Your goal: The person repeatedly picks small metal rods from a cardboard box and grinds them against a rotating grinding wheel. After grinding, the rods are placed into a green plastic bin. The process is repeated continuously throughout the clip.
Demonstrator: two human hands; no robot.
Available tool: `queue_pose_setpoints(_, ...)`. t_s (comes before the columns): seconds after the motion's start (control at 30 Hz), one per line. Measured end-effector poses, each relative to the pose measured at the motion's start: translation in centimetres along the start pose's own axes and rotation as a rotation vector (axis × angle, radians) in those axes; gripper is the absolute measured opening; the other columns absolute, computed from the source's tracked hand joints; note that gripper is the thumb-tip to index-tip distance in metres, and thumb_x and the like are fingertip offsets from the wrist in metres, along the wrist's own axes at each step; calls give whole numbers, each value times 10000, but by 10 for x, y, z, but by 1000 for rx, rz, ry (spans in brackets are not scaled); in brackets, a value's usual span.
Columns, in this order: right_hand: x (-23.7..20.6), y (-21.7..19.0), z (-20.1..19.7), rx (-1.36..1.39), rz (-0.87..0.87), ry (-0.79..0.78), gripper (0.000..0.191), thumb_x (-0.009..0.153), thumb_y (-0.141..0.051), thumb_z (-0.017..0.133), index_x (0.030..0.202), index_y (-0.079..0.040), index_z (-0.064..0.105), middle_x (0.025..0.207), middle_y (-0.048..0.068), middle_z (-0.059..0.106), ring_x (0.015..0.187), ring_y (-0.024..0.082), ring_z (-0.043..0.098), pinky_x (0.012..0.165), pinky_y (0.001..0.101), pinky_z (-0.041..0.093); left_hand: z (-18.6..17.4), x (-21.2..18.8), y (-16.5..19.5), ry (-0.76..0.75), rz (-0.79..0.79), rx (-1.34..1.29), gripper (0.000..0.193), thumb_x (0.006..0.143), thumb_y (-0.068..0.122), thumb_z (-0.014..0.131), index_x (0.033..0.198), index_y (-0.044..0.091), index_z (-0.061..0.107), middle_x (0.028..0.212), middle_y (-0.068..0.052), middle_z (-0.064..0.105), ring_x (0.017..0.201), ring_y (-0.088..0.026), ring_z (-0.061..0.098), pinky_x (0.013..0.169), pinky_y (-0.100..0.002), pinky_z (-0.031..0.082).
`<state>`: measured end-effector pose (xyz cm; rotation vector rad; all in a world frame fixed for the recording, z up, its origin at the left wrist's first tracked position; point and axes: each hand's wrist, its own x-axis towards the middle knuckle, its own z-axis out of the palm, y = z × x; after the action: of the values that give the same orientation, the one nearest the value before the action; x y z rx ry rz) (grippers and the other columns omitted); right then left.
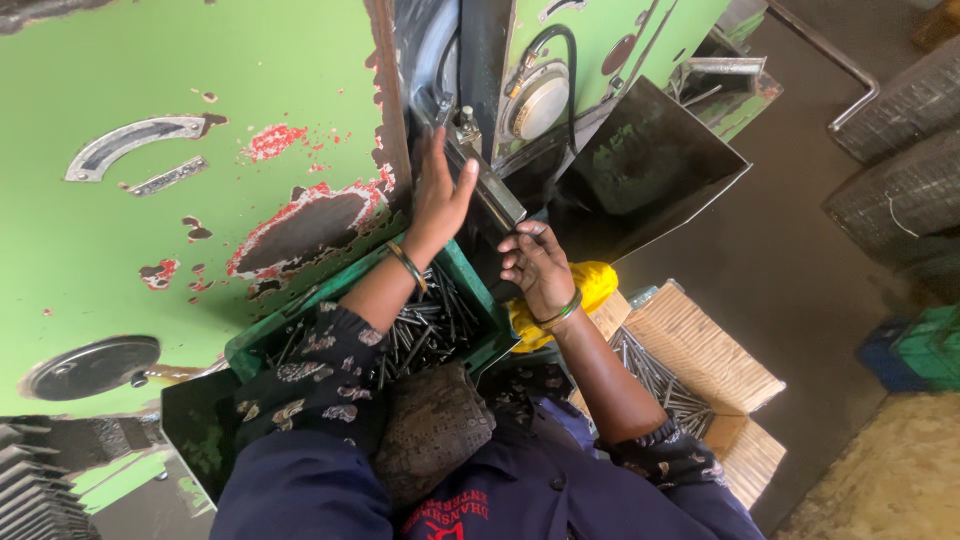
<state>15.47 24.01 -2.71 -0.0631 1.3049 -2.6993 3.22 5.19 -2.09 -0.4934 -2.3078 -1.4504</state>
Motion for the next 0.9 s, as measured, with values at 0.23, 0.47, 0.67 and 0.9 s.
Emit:
queue_pose_setpoints(0.23, -3, 1, 0, 42, -71, 6, 203, 1053, -185, 584, 1242, -134, 530, 1047, 75, 660, 872, 156, 637, 756, 307, 556, -22, -10, 49, -34, 698, 415, 780, 934, 665, 652, 1460, 152, 391, 1553, -131, 369, 1512, -338, 339, 1255, -642, 204)
queue_pose_setpoints(0.47, -13, 0, 10, 19, -255, -179, 325, 1063, -234, 611, 1334, -66, 549, 1042, 68, 605, 830, 151, 610, 724, 302, 540, -32, -5, 48, -56, 965, 463, 802, 923, 728, 649, 1491, 226, 386, 1523, -73, 419, 1469, -299, 427, 1246, -614, 226)
queue_pose_setpoints(0.67, -16, 1, 16, -227, -283, -153, 402, 1003, -97, 679, 1378, -55, 540, 1066, 24, 567, 845, 109, 581, 716, 278, 538, -33, -3, 42, -29, 981, 511, 833, 941, 760, 653, 1530, 254, 354, 1540, -56, 415, 1483, -279, 438, 1269, -595, 192)
queue_pose_setpoints(0.9, -13, 7, 15, -352, -325, -148, 323, 976, 14, 700, 1232, -61, 518, 1025, 32, 592, 849, 93, 605, 699, 243, 551, -32, -5, 40, -59, 1020, 467, 859, 904, 815, 596, 1521, 266, 359, 1535, -62, 419, 1477, -282, 409, 1258, -602, 162)
